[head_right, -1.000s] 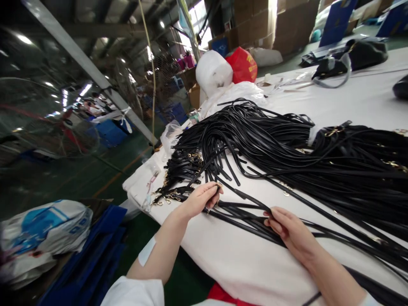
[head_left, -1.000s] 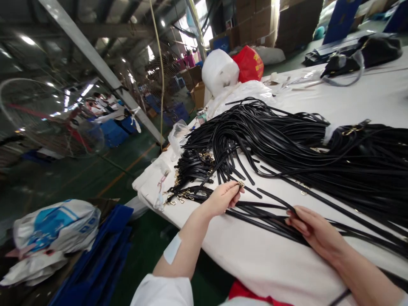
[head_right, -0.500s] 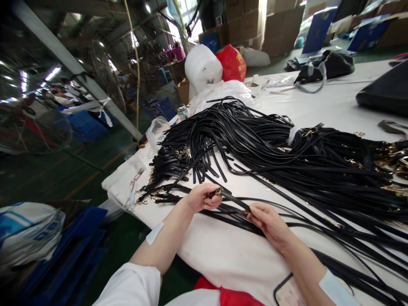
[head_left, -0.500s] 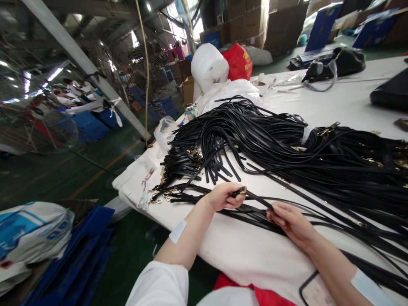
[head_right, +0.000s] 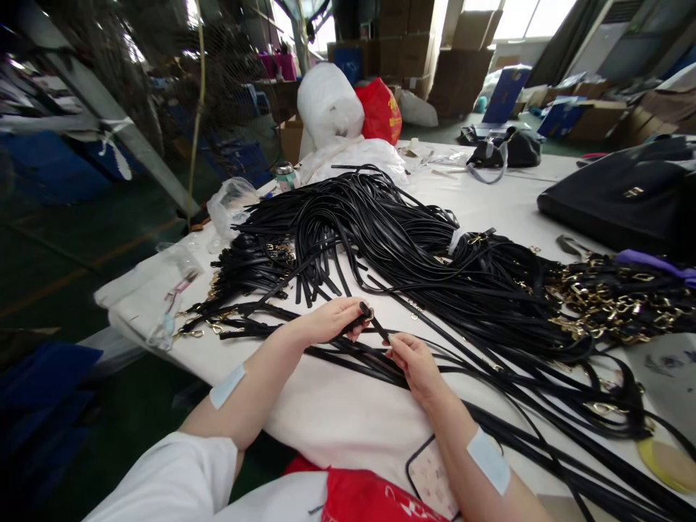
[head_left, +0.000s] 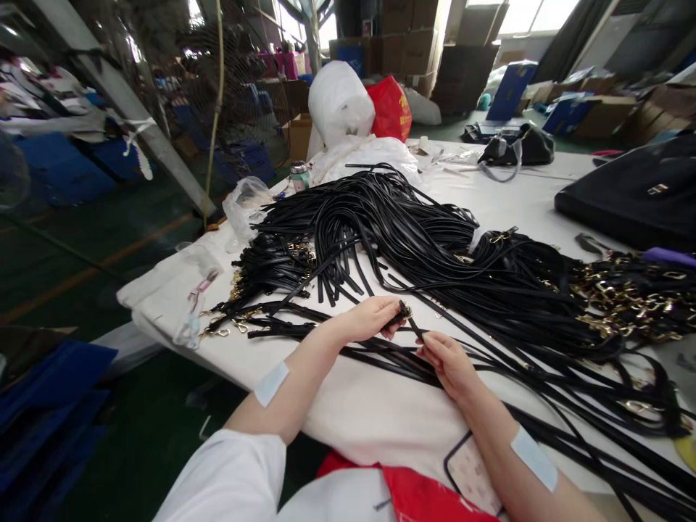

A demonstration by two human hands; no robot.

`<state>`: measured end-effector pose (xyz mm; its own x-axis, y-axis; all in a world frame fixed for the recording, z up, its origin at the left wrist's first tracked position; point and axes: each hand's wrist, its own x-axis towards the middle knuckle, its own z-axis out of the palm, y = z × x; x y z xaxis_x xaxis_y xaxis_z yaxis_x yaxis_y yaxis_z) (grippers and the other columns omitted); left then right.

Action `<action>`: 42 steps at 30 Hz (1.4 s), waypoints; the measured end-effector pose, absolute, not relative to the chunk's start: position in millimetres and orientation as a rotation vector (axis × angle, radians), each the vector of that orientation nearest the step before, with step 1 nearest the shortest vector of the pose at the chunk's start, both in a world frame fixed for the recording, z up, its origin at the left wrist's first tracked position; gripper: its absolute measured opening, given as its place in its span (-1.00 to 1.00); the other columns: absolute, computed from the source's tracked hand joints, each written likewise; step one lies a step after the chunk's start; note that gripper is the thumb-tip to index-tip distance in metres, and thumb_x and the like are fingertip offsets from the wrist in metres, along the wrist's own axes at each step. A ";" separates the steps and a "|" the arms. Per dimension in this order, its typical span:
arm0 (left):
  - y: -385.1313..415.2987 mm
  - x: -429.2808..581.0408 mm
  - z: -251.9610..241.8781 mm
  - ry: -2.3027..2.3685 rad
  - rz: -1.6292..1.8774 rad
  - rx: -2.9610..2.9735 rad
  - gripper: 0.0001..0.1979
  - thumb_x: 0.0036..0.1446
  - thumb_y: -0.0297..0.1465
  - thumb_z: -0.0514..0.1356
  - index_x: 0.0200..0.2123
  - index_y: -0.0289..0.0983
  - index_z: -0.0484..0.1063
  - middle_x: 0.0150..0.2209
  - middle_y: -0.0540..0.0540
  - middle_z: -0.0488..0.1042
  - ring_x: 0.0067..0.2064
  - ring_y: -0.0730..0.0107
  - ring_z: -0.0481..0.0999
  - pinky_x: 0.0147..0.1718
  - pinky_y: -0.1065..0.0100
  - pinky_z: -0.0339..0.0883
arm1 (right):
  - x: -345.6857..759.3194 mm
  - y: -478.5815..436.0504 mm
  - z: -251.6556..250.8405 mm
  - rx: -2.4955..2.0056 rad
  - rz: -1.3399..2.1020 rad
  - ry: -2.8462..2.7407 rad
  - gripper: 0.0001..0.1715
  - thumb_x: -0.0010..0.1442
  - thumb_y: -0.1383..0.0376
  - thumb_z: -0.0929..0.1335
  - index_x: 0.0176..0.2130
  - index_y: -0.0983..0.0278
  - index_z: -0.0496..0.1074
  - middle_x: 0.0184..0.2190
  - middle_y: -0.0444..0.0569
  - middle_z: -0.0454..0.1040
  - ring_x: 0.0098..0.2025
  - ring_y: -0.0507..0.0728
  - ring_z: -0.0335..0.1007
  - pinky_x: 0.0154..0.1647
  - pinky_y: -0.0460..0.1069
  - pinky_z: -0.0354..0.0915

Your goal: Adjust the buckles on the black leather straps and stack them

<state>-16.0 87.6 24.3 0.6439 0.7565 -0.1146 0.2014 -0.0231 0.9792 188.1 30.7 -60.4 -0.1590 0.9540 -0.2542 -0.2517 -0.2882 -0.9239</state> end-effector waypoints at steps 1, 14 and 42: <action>85.5 -12.5 24.9 0.893 0.490 1.690 -0.60 0.33 -0.17 -0.16 -0.37 -0.29 0.29 -0.56 0.04 0.30 -0.55 0.51 0.31 -0.50 0.47 0.29 | 187.2 30.2 -59.8 -1.130 1.607 -0.951 -0.60 0.06 -0.01 0.48 -0.40 0.29 0.55 -0.78 -0.29 0.08 -0.63 -0.04 0.02 -0.21 0.03 0.29; 45.9 56.1 3.8 1.281 0.261 2.194 -0.69 0.24 -0.38 -0.04 -0.26 -0.35 0.49 -0.29 -0.28 0.56 -0.24 0.06 0.57 -0.22 0.16 0.40 | 188.6 11.7 -43.8 -1.166 1.113 -1.338 -0.49 0.18 -0.01 0.38 0.03 0.20 0.45 -0.01 0.03 0.47 0.03 0.22 0.37 0.12 0.12 0.26; 55.6 41.5 -28.0 0.909 0.485 1.942 -0.82 0.15 -0.35 0.12 -0.45 -0.28 0.41 -0.49 0.04 0.43 -0.45 0.47 0.32 -0.46 0.44 0.13 | 219.1 -23.2 -56.7 -1.371 0.999 -0.840 -0.48 0.30 -0.06 0.26 -0.19 0.32 0.53 -0.44 0.01 0.60 -0.38 0.17 0.56 -0.34 0.05 0.45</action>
